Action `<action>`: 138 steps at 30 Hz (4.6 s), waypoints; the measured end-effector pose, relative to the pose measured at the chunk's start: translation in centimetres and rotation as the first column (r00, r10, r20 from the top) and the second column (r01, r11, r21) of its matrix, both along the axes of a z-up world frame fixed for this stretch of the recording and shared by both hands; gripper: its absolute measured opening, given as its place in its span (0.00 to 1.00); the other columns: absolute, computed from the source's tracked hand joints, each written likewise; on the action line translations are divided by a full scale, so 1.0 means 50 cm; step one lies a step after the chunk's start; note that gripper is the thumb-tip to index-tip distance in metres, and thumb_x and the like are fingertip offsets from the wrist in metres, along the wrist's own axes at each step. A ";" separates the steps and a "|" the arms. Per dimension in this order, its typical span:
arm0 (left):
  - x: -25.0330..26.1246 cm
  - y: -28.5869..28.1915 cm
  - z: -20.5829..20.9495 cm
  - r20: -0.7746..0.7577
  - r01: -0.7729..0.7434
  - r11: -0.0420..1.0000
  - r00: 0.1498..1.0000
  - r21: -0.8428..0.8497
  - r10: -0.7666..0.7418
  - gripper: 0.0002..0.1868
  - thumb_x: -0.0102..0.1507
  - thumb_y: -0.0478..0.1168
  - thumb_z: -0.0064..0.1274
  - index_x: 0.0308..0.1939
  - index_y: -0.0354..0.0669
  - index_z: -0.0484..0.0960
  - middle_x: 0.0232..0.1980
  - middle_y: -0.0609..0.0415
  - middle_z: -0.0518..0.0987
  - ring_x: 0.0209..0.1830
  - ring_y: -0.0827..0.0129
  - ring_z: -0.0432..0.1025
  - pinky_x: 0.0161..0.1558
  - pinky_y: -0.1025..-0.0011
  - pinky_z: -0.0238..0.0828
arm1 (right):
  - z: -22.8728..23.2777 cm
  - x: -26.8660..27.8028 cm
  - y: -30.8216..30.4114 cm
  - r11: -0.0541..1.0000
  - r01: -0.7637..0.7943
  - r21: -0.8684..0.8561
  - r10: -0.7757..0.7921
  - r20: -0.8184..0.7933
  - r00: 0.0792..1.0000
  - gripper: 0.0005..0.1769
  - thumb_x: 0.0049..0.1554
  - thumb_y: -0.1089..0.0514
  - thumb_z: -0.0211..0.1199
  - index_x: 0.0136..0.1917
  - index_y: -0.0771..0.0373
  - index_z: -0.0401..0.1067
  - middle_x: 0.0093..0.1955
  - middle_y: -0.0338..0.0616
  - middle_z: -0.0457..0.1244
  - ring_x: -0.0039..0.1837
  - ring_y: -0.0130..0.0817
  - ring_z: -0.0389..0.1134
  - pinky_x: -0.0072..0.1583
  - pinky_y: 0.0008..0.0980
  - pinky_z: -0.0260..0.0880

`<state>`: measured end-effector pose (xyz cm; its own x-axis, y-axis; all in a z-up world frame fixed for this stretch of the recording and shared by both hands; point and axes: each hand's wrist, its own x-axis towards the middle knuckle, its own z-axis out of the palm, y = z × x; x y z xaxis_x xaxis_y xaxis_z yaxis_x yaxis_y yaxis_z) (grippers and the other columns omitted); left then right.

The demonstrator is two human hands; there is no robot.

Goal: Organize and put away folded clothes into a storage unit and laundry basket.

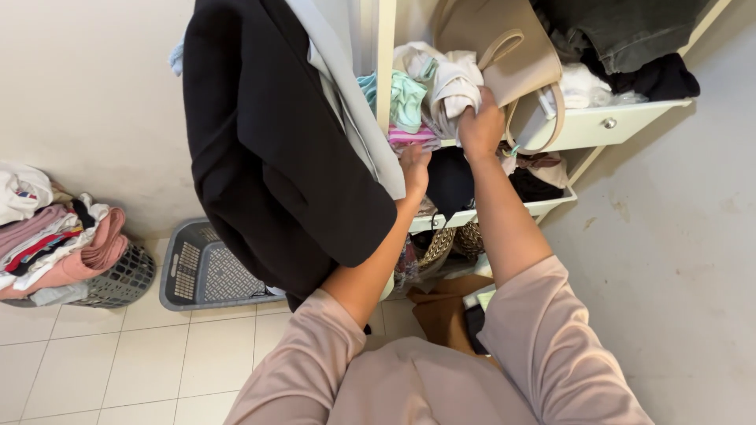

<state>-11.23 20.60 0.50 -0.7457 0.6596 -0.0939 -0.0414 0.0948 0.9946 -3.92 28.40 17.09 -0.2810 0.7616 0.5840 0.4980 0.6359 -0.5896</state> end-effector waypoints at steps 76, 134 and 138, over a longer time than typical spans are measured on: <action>0.177 -0.189 0.196 0.602 0.127 0.758 0.530 0.640 -0.597 0.39 0.51 0.30 0.46 0.70 0.41 0.67 0.58 0.43 0.76 0.55 0.54 0.72 0.58 0.63 0.71 | -0.029 0.367 -0.264 0.988 0.013 -0.153 -0.036 -0.146 0.989 0.46 0.53 0.55 0.78 0.76 0.70 0.59 0.74 0.60 0.59 0.75 0.51 0.60 0.75 0.47 0.59; 0.276 -0.256 0.013 0.166 0.823 0.561 0.568 -0.089 -0.806 0.40 0.52 0.58 0.66 0.64 0.40 0.79 0.55 0.44 0.85 0.52 0.54 0.82 0.59 0.58 0.76 | 0.155 0.455 -0.224 0.914 -0.140 -0.381 0.365 0.619 0.695 0.22 0.50 0.53 0.72 0.59 0.53 0.77 0.51 0.50 0.72 0.53 0.50 0.72 0.55 0.46 0.72; 0.299 -0.219 -0.040 0.550 0.693 0.698 0.519 0.178 -0.655 0.34 0.59 0.51 0.61 0.64 0.32 0.77 0.56 0.41 0.84 0.52 0.53 0.81 0.58 0.56 0.78 | 0.099 0.424 -0.312 0.979 0.045 -0.200 0.136 0.800 0.585 0.27 0.51 0.53 0.72 0.65 0.44 0.76 0.51 0.50 0.71 0.54 0.51 0.72 0.56 0.47 0.71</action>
